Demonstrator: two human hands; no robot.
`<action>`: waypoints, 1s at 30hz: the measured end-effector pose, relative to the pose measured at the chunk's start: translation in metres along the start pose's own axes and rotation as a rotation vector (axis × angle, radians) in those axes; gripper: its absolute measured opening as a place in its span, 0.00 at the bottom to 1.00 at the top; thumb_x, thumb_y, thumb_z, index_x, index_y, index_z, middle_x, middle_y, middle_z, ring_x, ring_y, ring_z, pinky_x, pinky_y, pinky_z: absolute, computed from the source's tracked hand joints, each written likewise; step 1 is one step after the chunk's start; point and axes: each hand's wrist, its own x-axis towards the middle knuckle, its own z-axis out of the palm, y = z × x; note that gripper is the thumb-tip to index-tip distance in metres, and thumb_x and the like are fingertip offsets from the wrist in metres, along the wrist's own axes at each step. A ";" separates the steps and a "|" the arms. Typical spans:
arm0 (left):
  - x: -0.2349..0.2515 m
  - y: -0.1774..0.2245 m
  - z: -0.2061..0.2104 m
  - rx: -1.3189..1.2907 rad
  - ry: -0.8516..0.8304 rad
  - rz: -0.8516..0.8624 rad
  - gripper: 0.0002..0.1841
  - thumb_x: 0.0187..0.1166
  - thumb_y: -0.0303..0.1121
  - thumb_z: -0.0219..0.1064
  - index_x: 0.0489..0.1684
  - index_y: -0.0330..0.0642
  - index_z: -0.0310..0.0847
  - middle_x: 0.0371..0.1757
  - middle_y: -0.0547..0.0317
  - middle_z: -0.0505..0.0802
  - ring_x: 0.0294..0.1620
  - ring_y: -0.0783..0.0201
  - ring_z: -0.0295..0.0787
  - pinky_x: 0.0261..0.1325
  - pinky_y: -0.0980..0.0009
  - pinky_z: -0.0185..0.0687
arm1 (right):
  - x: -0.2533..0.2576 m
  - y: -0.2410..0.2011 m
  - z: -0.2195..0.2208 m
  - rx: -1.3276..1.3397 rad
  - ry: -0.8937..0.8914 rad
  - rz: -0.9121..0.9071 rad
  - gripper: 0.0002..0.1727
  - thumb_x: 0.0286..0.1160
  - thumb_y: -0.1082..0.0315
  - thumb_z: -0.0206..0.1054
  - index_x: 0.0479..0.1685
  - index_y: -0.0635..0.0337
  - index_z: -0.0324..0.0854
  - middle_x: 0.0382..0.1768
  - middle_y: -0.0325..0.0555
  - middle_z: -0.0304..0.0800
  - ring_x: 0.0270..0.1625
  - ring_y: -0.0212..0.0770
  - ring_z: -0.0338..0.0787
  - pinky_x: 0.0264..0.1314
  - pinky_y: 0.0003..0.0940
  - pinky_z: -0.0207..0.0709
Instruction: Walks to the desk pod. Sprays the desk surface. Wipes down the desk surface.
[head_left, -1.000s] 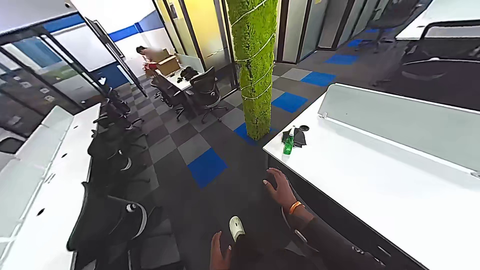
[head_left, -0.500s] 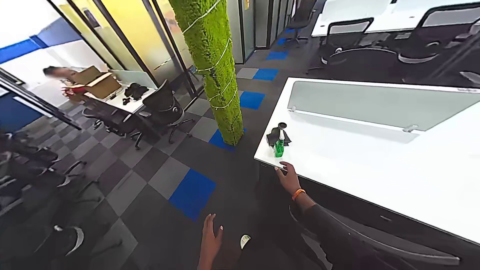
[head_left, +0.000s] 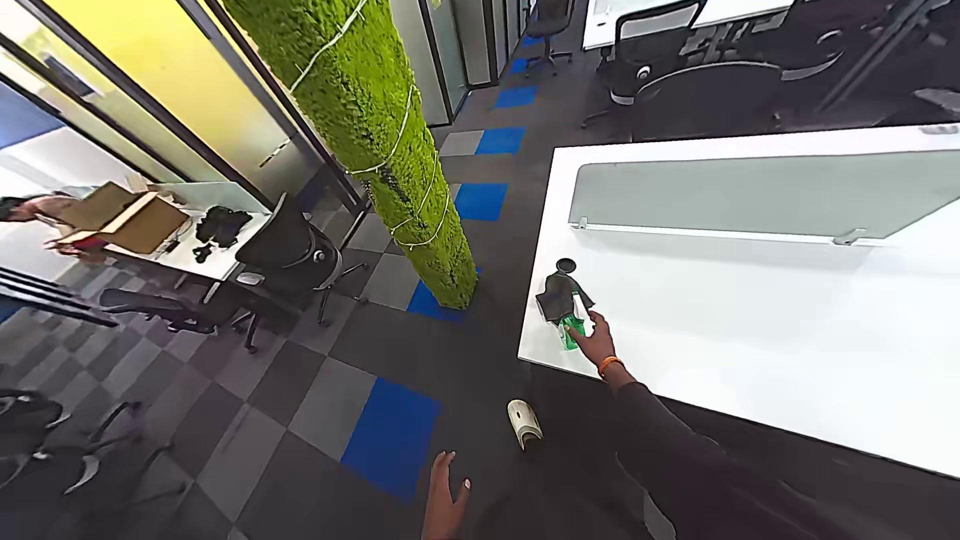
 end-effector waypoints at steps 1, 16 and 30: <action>0.012 0.004 -0.005 0.002 -0.001 0.002 0.32 0.76 0.35 0.70 0.81 0.32 0.71 0.86 0.33 0.71 0.85 0.41 0.69 0.84 0.50 0.70 | 0.016 -0.002 0.007 0.006 -0.005 0.015 0.53 0.62 0.52 0.84 0.87 0.66 0.60 0.82 0.69 0.69 0.84 0.61 0.72 0.86 0.55 0.67; 0.163 0.042 -0.066 0.002 -0.205 -0.070 0.35 0.78 0.36 0.69 0.86 0.37 0.65 0.85 0.37 0.73 0.76 0.45 0.80 0.76 0.51 0.79 | 0.148 -0.020 0.097 -0.039 -0.468 0.284 0.63 0.56 0.76 0.75 0.97 0.46 0.37 0.66 0.68 0.83 0.49 0.61 0.93 0.48 0.62 0.88; 0.357 0.048 -0.163 0.058 -0.440 0.159 0.35 0.82 0.39 0.67 0.87 0.33 0.62 0.83 0.31 0.73 0.76 0.39 0.80 0.78 0.47 0.77 | 0.144 -0.066 0.108 -0.295 -0.083 0.434 0.32 0.64 0.50 0.78 0.65 0.63 0.84 0.60 0.62 0.91 0.66 0.59 0.90 0.71 0.64 0.79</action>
